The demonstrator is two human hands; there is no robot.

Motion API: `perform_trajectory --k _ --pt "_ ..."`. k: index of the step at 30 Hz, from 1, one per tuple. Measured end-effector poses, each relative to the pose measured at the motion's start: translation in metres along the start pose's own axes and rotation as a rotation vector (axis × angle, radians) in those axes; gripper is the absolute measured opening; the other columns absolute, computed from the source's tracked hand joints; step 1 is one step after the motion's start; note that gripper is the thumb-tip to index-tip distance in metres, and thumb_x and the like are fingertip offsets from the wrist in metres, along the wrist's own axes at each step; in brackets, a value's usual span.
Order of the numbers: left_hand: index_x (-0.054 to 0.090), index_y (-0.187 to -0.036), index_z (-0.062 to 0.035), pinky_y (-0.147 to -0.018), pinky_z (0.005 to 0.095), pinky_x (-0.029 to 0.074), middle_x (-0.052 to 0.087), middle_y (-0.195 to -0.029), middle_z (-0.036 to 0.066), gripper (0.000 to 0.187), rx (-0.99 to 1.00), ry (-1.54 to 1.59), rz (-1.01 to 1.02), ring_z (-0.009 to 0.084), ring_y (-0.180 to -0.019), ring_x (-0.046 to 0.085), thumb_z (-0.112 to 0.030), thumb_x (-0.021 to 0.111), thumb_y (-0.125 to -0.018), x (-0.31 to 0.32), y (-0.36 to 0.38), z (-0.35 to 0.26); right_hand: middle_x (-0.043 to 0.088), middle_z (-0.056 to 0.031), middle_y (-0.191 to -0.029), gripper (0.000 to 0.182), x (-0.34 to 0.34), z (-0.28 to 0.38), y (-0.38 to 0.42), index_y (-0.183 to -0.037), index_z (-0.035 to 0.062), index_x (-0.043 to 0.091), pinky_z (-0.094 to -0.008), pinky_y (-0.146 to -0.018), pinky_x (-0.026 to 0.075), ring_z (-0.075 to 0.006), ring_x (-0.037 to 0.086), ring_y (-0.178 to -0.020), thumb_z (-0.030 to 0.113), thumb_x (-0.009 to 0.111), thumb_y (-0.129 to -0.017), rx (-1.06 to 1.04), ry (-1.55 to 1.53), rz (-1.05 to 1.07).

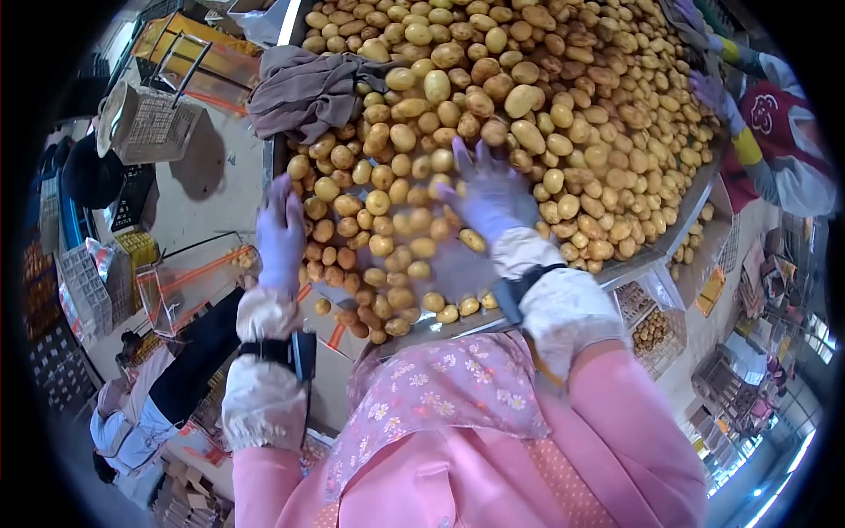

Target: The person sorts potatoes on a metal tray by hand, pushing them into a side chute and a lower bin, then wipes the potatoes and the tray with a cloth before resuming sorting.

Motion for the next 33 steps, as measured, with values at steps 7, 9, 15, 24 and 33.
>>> perform_trajectory --k 7,9,15,24,33 --pt "0.039 -0.155 -0.0115 -0.122 0.0648 0.011 0.035 -0.157 0.027 0.079 0.184 -0.242 0.251 0.0499 -0.148 0.026 -0.04 0.067 -0.086 0.107 0.053 -0.075 0.042 -0.0049 -0.158 0.071 0.02 -0.034 0.089 -0.148 0.0281 0.05 -0.0575 -0.121 0.024 -0.0329 0.032 -0.149 0.044 0.074 -0.083 -0.698 -0.199 0.08" --pt "0.049 -0.149 -0.0123 -0.12 0.0643 0.017 0.034 -0.158 0.026 0.071 0.307 -0.271 0.45 0.0511 -0.145 0.028 -0.038 0.068 -0.086 0.103 0.095 -0.098 0.046 -0.0106 -0.153 0.073 0.015 -0.082 0.105 -0.15 0.0236 0.047 -0.0579 -0.119 0.027 -0.0352 0.035 -0.146 0.042 0.073 -0.084 -0.562 -0.223 0.102" --pt "0.059 -0.14 -0.0209 -0.119 0.0637 0.022 0.052 -0.149 0.002 0.057 0.642 -0.188 0.744 0.032 -0.141 0.043 -0.034 0.068 -0.085 0.07 0.163 -0.042 0.036 -0.0222 -0.156 0.073 0.056 -0.041 0.159 -0.15 0.0124 0.045 -0.0618 -0.12 0.022 -0.0435 0.033 -0.146 0.046 0.067 -0.088 -0.264 -0.001 0.014" --pt "0.065 -0.13 -0.0066 -0.104 0.0514 0.043 0.058 -0.137 0.018 0.039 0.292 -0.182 0.14 0.0385 -0.121 0.057 -0.014 0.062 -0.092 0.034 0.071 -0.057 0.034 -0.029 -0.159 0.078 -0.013 -0.045 -0.014 -0.156 0.0211 0.038 -0.0643 -0.12 0.021 -0.0585 0.03 -0.143 0.062 0.058 -0.093 0.011 0.02 -0.462" --pt "0.053 -0.147 -0.0116 -0.117 0.0521 0.034 0.051 -0.147 0.023 0.05 0.321 -0.195 0.207 0.0426 -0.137 0.046 -0.019 0.056 -0.098 0.107 0.017 -0.069 0.032 -0.0195 -0.162 0.073 -0.009 -0.088 0.079 -0.154 0.028 0.042 -0.0569 -0.123 0.016 -0.0431 0.028 -0.15 0.051 0.066 -0.09 -0.412 0.103 0.084"
Point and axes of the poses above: each hand's wrist, its own y-axis away from the middle knuckle, its own x-axis out of the palm, z = x × y, the point moved 2 cm from there along -y, towards the middle knuckle
